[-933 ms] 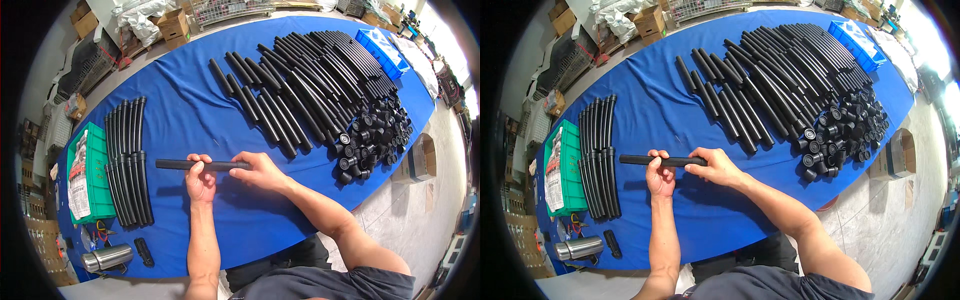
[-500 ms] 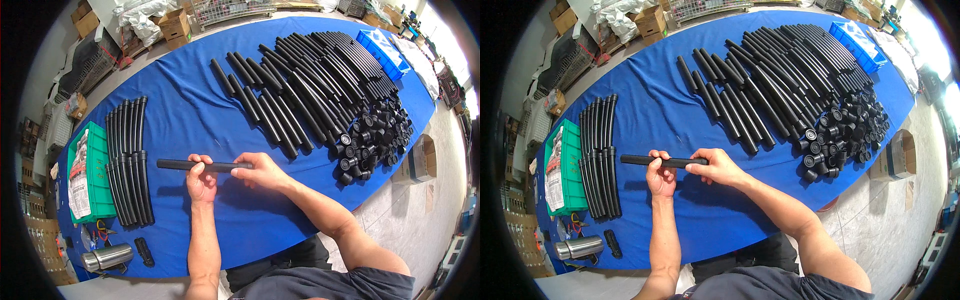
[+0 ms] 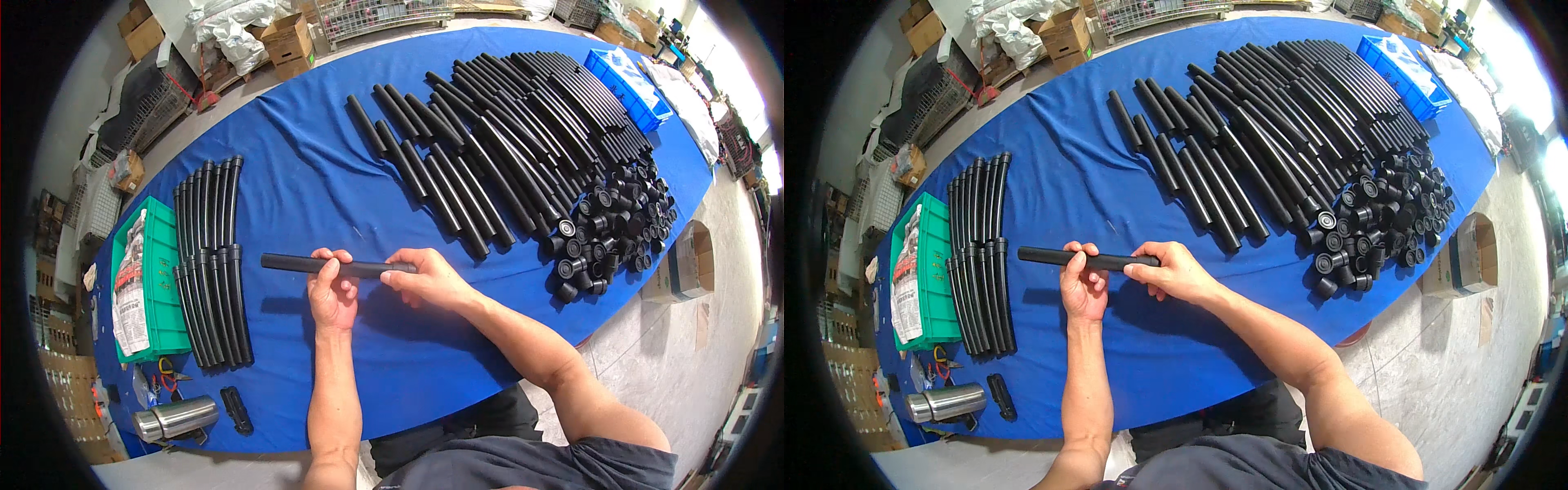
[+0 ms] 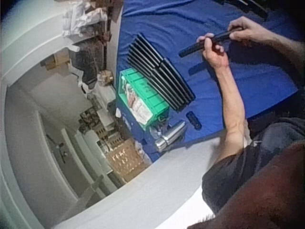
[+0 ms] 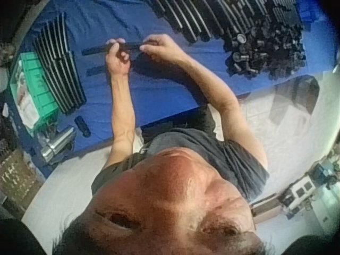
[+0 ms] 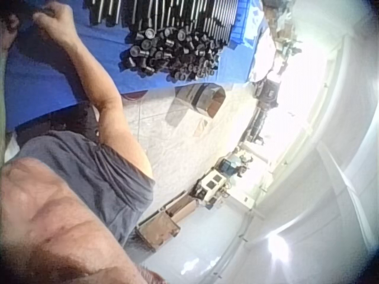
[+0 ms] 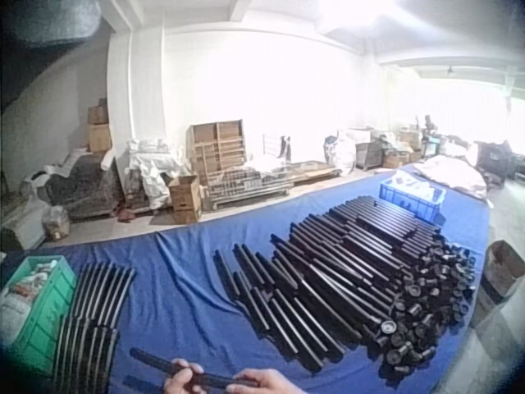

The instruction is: The person picks up a black tube and a plastic cap, fits the cap onto the end of the tube, and places the assembled piece into a green crate, repeating this process several times.

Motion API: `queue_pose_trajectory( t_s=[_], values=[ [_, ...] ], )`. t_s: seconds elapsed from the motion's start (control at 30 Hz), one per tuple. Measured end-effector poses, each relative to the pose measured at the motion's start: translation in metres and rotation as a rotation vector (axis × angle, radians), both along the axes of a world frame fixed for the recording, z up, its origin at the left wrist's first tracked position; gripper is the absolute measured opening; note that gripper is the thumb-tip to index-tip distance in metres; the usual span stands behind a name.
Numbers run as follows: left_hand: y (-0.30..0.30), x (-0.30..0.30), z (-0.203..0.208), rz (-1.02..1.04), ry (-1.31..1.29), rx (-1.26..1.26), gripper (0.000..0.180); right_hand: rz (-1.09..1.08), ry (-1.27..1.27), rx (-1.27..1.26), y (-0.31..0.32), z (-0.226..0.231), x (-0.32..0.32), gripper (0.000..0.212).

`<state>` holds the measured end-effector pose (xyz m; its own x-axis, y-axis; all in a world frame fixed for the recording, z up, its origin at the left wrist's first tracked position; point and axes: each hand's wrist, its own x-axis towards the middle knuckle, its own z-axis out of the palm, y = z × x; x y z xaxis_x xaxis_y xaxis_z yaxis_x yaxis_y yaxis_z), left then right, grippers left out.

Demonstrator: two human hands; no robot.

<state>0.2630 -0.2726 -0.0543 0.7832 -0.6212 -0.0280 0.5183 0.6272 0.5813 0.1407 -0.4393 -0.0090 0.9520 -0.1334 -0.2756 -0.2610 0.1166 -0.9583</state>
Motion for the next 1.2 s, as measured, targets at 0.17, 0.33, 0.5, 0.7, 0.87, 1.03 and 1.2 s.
queue_pose_trajectory(
  t_s=[0.17, 0.33, 0.5, 0.7, 0.87, 1.03, 1.2],
  values=[
    [-0.001, 0.000, 0.000, 0.011, -0.007, -0.009, 0.014, -0.045, -0.086, -0.017, 0.001, -0.008, 0.002, 0.027],
    [-0.002, -0.001, 0.000, 0.016, 0.014, -0.015, 0.014, -0.137, -0.339, -0.364, 0.001, -0.014, 0.005, 0.029],
    [0.000, 0.000, 0.000, 0.013, 0.019, -0.036, 0.015, -0.066, -0.155, -0.061, -0.001, -0.008, 0.001, 0.033],
    [0.001, -0.001, 0.004, -0.008, 0.042, -0.015, 0.015, -0.074, -0.179, -0.185, 0.003, -0.005, 0.000, 0.033],
    [0.000, 0.000, 0.001, -0.010, 0.012, -0.028, 0.012, -0.082, -0.320, -0.382, 0.002, -0.003, 0.000, 0.034],
    [-0.001, -0.002, 0.002, 0.008, 0.024, -0.017, 0.014, -0.041, -0.140, -0.326, 0.000, 0.001, -0.001, 0.033],
    [-0.002, -0.003, 0.001, 0.030, 0.024, -0.004, 0.014, -0.066, -0.252, -0.418, 0.001, -0.005, 0.001, 0.031]
  ],
)
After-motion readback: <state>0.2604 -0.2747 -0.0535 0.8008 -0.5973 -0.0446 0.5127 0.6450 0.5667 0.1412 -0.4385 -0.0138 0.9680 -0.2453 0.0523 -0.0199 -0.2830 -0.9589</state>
